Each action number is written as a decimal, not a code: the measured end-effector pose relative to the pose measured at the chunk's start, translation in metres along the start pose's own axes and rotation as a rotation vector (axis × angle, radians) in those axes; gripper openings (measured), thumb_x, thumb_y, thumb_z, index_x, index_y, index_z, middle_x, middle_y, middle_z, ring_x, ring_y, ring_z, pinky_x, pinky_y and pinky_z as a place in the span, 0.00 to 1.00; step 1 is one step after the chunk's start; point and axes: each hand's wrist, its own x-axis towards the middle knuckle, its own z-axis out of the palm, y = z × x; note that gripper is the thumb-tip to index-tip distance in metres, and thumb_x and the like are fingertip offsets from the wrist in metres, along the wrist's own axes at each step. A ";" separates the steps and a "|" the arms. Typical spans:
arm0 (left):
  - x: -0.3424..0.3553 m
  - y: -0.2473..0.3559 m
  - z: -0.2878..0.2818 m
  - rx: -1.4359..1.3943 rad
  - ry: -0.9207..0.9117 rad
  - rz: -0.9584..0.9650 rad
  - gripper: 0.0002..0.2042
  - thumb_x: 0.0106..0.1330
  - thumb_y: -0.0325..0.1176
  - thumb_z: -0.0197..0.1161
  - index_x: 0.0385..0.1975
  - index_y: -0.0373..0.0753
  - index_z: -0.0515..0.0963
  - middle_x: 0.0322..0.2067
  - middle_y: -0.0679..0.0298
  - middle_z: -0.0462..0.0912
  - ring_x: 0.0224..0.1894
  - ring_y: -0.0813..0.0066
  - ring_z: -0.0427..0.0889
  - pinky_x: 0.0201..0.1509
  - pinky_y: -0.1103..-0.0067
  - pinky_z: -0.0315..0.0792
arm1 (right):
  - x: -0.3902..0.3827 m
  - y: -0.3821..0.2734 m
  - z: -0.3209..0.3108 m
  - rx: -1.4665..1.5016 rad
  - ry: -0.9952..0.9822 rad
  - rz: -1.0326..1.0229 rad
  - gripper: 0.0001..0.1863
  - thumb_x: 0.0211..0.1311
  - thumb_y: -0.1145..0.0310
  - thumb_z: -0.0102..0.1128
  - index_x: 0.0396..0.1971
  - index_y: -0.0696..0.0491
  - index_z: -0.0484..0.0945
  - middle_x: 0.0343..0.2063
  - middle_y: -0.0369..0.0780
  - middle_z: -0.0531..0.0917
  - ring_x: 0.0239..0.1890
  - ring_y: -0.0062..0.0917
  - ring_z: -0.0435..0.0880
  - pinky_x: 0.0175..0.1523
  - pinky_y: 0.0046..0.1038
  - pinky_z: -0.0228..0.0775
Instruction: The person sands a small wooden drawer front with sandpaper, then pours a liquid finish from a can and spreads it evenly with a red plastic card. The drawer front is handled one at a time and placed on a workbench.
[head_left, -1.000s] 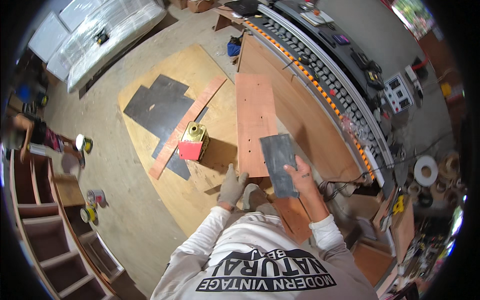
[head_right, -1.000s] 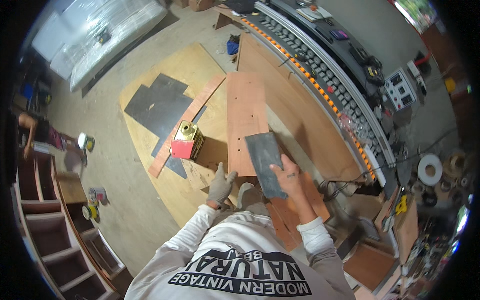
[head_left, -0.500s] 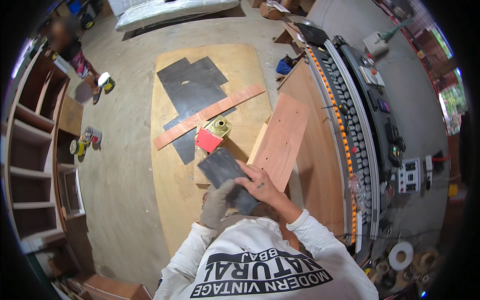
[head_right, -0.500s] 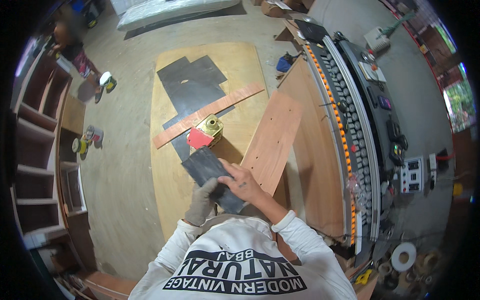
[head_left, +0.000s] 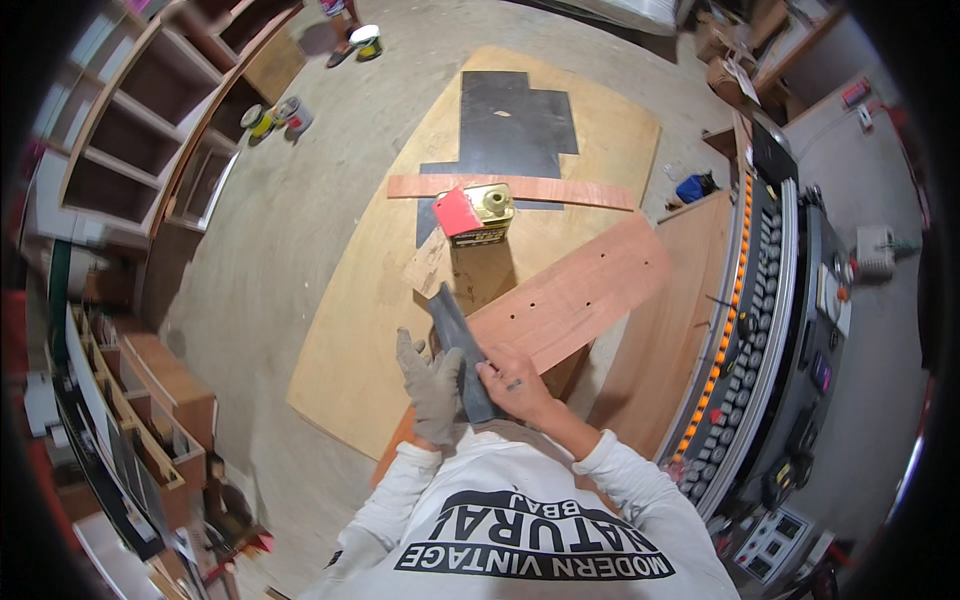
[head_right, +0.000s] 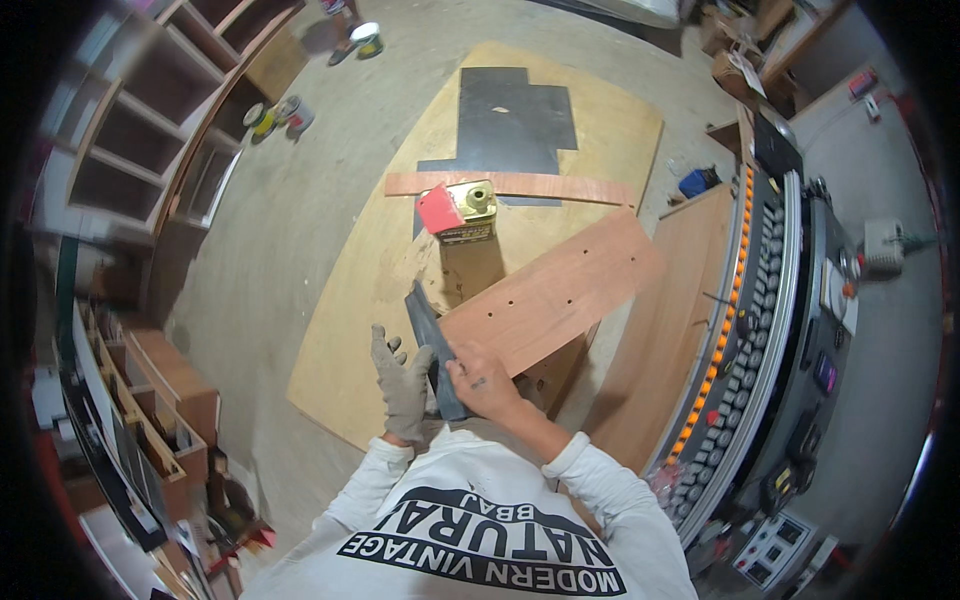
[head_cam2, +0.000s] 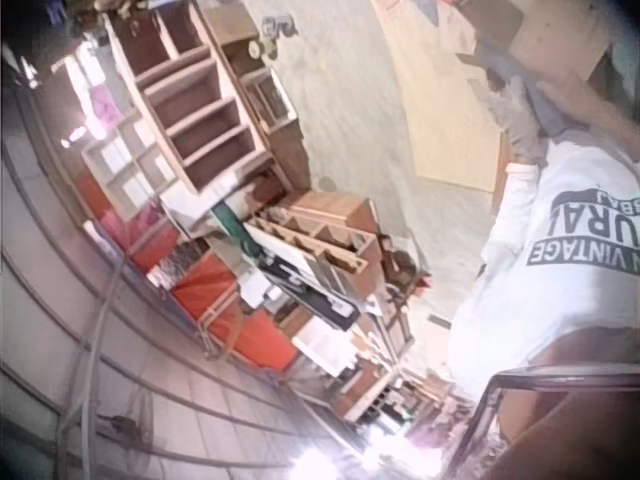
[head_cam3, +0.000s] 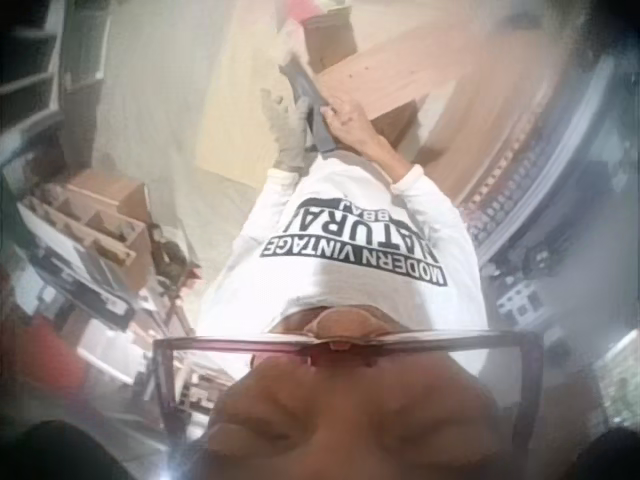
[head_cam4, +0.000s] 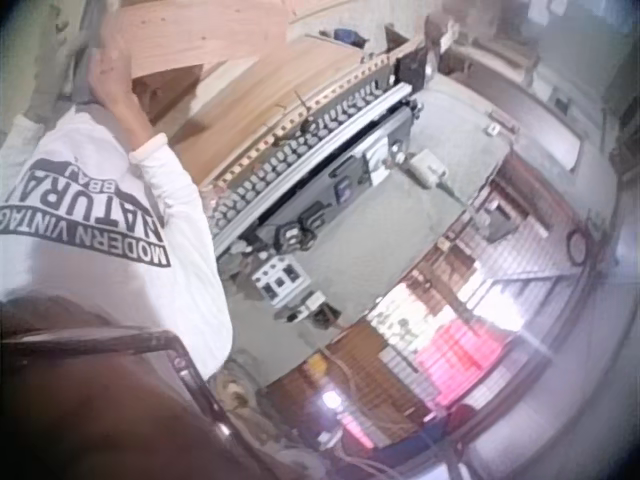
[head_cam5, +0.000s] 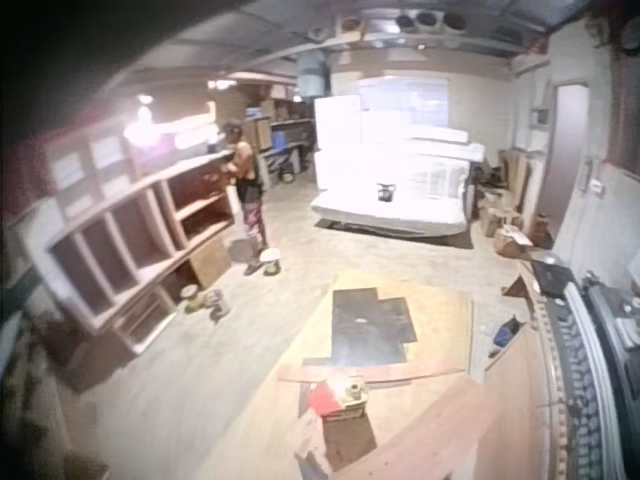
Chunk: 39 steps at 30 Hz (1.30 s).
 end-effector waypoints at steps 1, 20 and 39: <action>-0.010 0.003 -0.001 0.187 0.100 0.061 0.38 0.73 0.37 0.66 0.77 0.33 0.53 0.60 0.55 0.77 0.56 0.70 0.79 0.57 0.74 0.77 | -0.002 0.002 0.007 -0.041 0.008 -0.063 0.17 0.64 0.77 0.60 0.52 0.62 0.81 0.40 0.53 0.81 0.42 0.51 0.82 0.46 0.42 0.76; -0.037 -0.121 0.072 0.074 0.076 -0.116 0.28 0.80 0.46 0.51 0.72 0.38 0.56 0.58 0.40 0.73 0.56 0.40 0.77 0.58 0.59 0.73 | 0.028 0.167 -0.098 -0.954 -0.159 -0.137 0.30 0.74 0.56 0.55 0.72 0.52 0.70 0.78 0.52 0.57 0.78 0.62 0.49 0.78 0.63 0.43; -0.067 -0.131 0.093 0.271 0.166 -0.268 0.27 0.81 0.51 0.48 0.61 0.30 0.72 0.44 0.32 0.82 0.52 0.30 0.79 0.53 0.53 0.75 | 0.009 0.173 -0.079 -1.086 -0.062 -0.238 0.32 0.76 0.53 0.46 0.76 0.45 0.64 0.81 0.48 0.50 0.80 0.60 0.43 0.77 0.70 0.32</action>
